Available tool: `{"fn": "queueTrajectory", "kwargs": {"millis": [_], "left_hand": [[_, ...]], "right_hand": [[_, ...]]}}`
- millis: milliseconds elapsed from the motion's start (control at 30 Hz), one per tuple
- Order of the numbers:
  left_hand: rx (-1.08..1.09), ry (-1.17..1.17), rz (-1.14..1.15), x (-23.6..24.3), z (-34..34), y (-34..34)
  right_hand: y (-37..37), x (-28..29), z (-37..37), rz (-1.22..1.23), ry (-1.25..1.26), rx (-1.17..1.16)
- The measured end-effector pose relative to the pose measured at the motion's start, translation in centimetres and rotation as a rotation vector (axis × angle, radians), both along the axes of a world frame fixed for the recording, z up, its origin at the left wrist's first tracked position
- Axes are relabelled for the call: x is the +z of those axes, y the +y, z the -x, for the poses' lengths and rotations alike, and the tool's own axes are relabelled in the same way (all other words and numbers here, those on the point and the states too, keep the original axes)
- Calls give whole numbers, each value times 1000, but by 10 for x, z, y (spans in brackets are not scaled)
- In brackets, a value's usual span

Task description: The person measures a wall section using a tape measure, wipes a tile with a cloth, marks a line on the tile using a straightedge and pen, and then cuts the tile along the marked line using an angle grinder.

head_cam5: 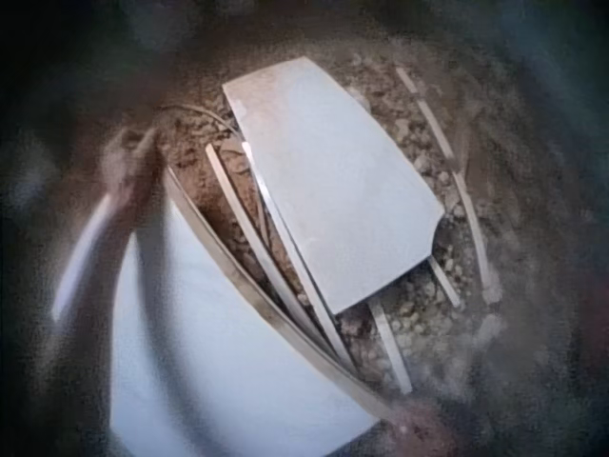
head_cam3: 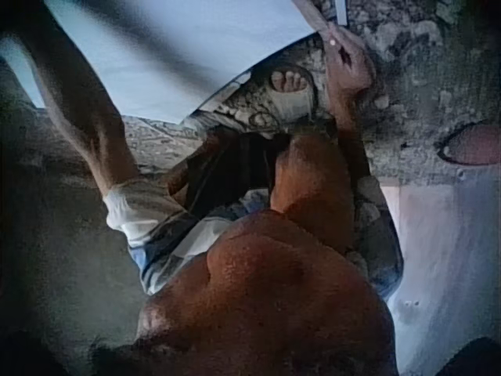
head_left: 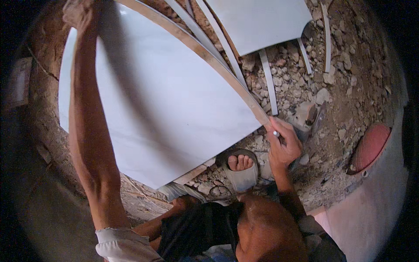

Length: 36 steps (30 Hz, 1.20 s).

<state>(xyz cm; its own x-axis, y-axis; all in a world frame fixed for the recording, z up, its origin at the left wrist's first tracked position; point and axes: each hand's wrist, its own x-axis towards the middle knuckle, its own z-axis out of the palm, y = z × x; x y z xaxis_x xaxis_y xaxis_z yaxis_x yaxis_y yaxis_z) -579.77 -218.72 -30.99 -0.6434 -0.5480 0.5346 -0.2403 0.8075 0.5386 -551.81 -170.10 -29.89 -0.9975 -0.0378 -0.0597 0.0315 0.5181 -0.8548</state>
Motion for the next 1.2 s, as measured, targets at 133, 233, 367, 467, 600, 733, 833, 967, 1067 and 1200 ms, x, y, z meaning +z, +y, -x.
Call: {"fn": "queueTrajectory", "kwargs": {"millis": [133,233,367,467,600,733,833,967,1067,1200], "left_hand": [[-3,-125,-248,11,-13,25],[32,-102,-199,20,-11,25],[19,-54,-243,24,-13,26],[50,-123,-302,23,-15,20],[-138,-101,-382,21,-26,14],[-227,-101,-401,20,-34,11],[-203,-106,-363,22,-32,15],[-196,-90,-373,20,-34,13],[-213,-76,-388,16,-33,9],[-210,-81,-388,14,-33,8]], "right_hand": [[1,-2,0,-75,35,-18],[-2,0,1,-63,56,-11],[1,-5,-6,-26,17,-31],[0,0,0,-84,75,38],[2,-3,-1,-37,72,24],[1,-1,2,-58,59,39],[4,0,2,-66,64,38],[3,-6,-1,-49,89,38],[3,-6,-1,-42,83,38],[3,-1,-1,-57,59,47]]}}
